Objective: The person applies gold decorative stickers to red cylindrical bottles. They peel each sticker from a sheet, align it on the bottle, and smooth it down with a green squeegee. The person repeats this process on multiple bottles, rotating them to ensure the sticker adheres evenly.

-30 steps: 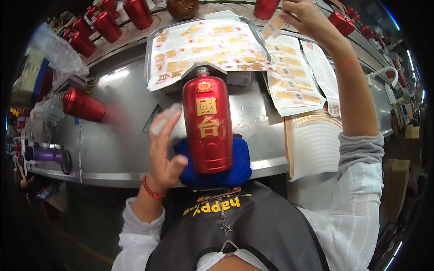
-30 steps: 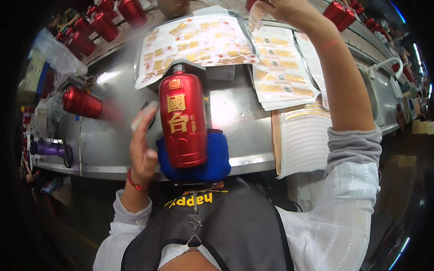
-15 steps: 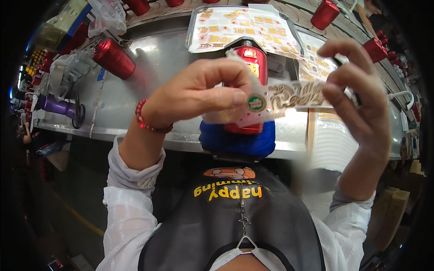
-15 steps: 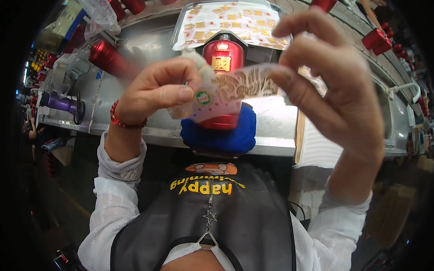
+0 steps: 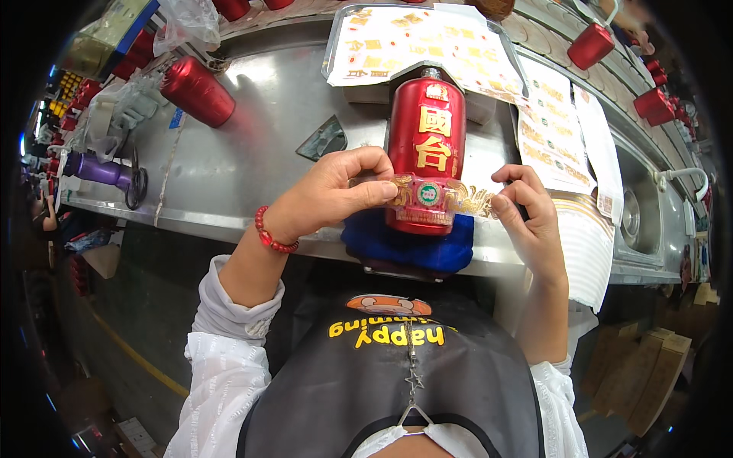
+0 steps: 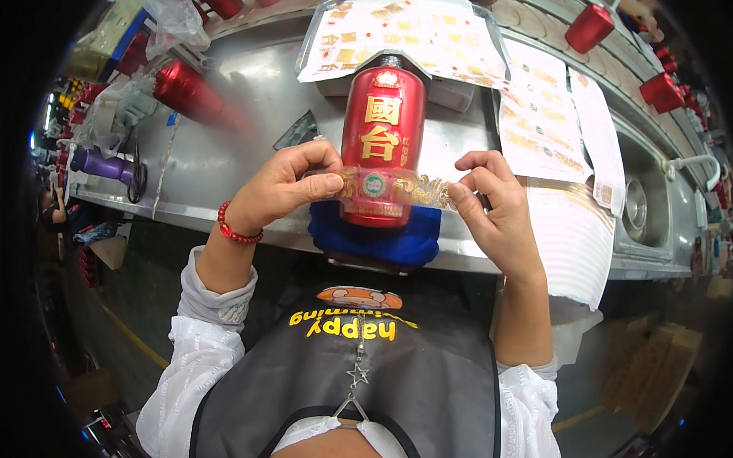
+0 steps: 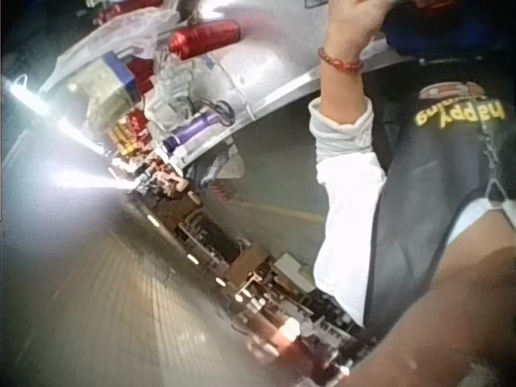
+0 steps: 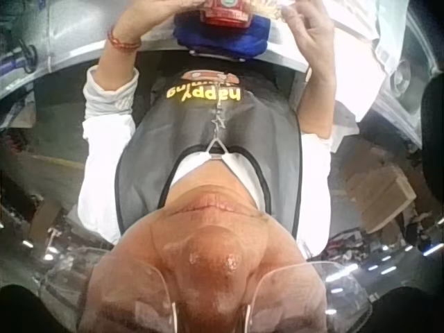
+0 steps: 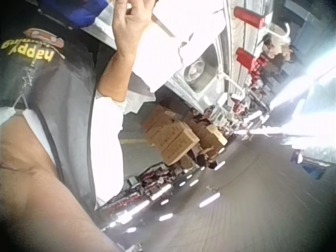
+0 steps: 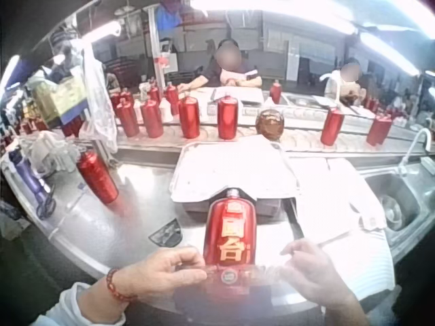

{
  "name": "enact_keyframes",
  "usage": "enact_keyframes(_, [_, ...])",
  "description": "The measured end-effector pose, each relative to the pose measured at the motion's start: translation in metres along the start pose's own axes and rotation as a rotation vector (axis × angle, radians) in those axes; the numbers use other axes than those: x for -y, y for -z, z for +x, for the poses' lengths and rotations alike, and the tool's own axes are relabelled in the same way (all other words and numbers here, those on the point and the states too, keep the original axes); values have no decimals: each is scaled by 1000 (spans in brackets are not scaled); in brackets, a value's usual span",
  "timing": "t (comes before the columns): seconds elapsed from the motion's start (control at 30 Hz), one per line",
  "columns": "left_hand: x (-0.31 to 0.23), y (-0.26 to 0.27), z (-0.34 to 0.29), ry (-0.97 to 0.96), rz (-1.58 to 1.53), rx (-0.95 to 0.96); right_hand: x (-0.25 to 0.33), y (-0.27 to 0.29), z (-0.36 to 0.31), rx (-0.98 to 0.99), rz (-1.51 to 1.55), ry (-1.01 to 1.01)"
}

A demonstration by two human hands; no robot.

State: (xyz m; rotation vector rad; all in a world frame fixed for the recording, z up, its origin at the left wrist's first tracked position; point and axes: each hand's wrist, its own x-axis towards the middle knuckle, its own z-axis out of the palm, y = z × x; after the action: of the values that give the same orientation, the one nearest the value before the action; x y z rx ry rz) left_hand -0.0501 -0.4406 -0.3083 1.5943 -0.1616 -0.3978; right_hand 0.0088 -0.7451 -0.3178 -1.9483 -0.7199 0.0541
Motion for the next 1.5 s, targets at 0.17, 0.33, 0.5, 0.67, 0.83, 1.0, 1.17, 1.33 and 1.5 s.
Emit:
enact_keyframes(0.17, [0, 1, 1, -31, 37, -4, -4, -2, 0, -1, 4, -3])
enact_keyframes(0.33, [-2, 3, 2, -37, 38, -21, -2, -1, 3, 12, -4, 5])
enact_keyframes(0.5, [-26, 16, 5, -94, 6, -76, 20, 31, 32, 93, -82, 56])
enact_keyframes(0.67, [-65, 49, 71, -324, 234, -145, 3, 77, 98, -17, -219, 217])
enact_keyframes(0.83, [-89, 69, 184, -352, 374, -196, -33, 159, 165, -140, -180, -127])
enact_keyframes(1.0, [-101, 31, 248, -387, 970, -356, -145, 228, 186, -149, -658, -376])
enact_keyframes(1.17, [-87, 27, 238, -410, 991, -245, -297, 247, 136, -72, -1332, -599])
enact_keyframes(1.33, [-74, 35, 204, -559, 750, -272, -289, 257, 128, -31, -1434, -460])
enact_keyframes(1.5, [-77, 26, 177, -543, 662, -264, -177, 265, 168, 18, -1200, -138])
